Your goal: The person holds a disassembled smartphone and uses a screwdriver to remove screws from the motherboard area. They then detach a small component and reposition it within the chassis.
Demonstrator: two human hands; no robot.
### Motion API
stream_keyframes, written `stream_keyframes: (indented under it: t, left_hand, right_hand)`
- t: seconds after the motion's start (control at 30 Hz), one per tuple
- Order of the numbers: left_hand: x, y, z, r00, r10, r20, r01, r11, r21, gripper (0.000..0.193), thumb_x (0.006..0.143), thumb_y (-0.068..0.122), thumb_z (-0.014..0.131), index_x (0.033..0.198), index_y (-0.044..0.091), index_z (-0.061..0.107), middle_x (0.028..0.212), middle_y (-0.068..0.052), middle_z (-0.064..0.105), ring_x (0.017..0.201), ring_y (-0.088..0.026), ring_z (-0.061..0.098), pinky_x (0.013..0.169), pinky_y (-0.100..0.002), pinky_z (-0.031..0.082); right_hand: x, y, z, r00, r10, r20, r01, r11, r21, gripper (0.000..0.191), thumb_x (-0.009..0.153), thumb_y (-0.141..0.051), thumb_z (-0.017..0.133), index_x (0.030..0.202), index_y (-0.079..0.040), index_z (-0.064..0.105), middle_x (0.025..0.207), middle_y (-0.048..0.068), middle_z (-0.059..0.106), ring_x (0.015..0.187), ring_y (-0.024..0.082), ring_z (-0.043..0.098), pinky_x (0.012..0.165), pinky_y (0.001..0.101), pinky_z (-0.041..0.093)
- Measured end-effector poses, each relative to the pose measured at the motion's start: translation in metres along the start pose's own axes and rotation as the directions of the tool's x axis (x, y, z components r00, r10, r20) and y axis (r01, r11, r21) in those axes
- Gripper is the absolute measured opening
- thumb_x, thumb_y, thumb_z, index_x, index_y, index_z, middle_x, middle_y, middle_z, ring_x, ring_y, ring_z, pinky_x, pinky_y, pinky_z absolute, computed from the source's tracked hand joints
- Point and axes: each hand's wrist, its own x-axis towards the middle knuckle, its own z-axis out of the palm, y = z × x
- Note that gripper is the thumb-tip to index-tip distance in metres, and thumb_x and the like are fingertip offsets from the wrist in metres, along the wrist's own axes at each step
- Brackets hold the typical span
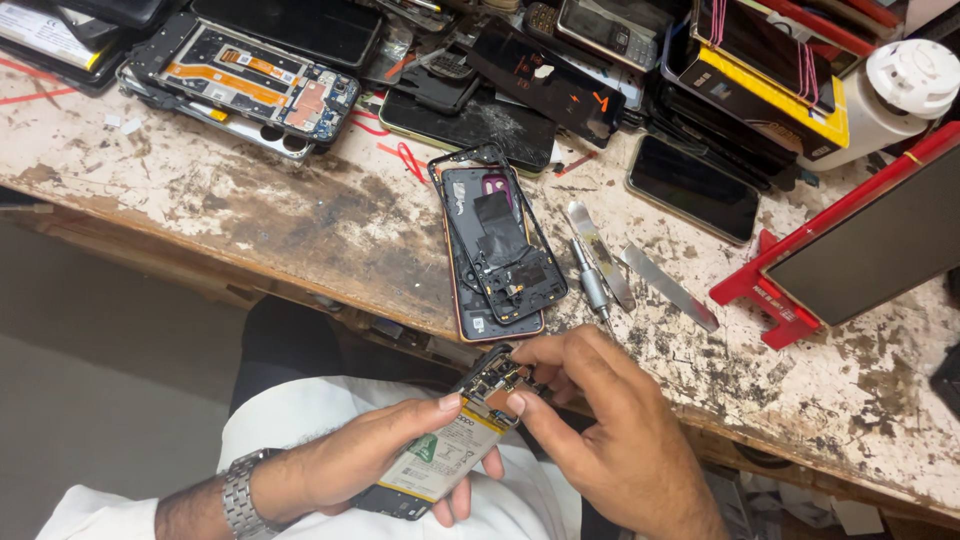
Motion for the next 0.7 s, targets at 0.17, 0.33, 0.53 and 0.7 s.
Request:
stream_keyframes:
  t: [0.17,0.33,0.53,0.7]
  left_hand:
    - [-0.0013,-0.0007,-0.0010,1.000,-0.015,-0.012,0.015,1.000,-0.017,0.066,0.105,0.052,0.035,0.129,-0.004,0.062,0.113,-0.014,0.070,0.084,-0.021,0.071,0.077,-0.036,0.062]
    - [-0.0019,-0.0041,-0.0022,1.000,-0.006,0.004,0.006,0.999,-0.032,0.068,0.105,0.054,0.032,0.133,-0.002,0.059,0.116,-0.014,0.069,0.084,-0.021,0.071,0.077,-0.036,0.062]
    - [0.0002,-0.0031,-0.0004,0.999,-0.005,0.042,0.005,1.000,-0.007,0.072,0.104,0.058,0.028,0.140,0.001,0.055,0.117,-0.015,0.067,0.084,-0.020,0.070,0.076,-0.035,0.062]
    - [-0.0027,0.0018,0.0030,0.999,0.015,0.033,-0.017,0.998,0.063,0.072,0.104,0.057,0.029,0.139,0.000,0.055,0.117,-0.015,0.067,0.084,-0.020,0.070,0.077,-0.034,0.062]
  right_hand:
    - [-0.0017,0.0013,0.0036,0.999,0.047,-0.028,-0.045,0.997,0.060,0.034,0.082,-0.012,0.078,0.114,-0.006,0.070,0.096,0.005,0.067,0.085,0.014,0.070,0.071,0.0287,0.059]
    - [-0.0045,0.0059,0.0088,0.996,0.071,-0.047,-0.059,0.977,0.205,0.033,0.082,-0.007,0.077,0.114,-0.004,0.070,0.100,0.005,0.065,0.088,0.013,0.068,0.073,0.0273,0.058]
    - [-0.0055,0.0077,0.0084,0.989,0.124,-0.081,-0.102,0.968,0.231,0.022,0.080,-0.004,0.077,0.101,-0.002,0.071,0.097,0.005,0.064,0.082,0.012,0.063,0.071,0.0256,0.055]
    - [-0.0045,0.0002,0.0073,0.986,0.031,-0.163,-0.022,0.998,0.061,0.019,0.079,-0.007,0.079,0.096,-0.002,0.071,0.087,0.003,0.067,0.072,0.011,0.063,0.064,0.0251,0.053]
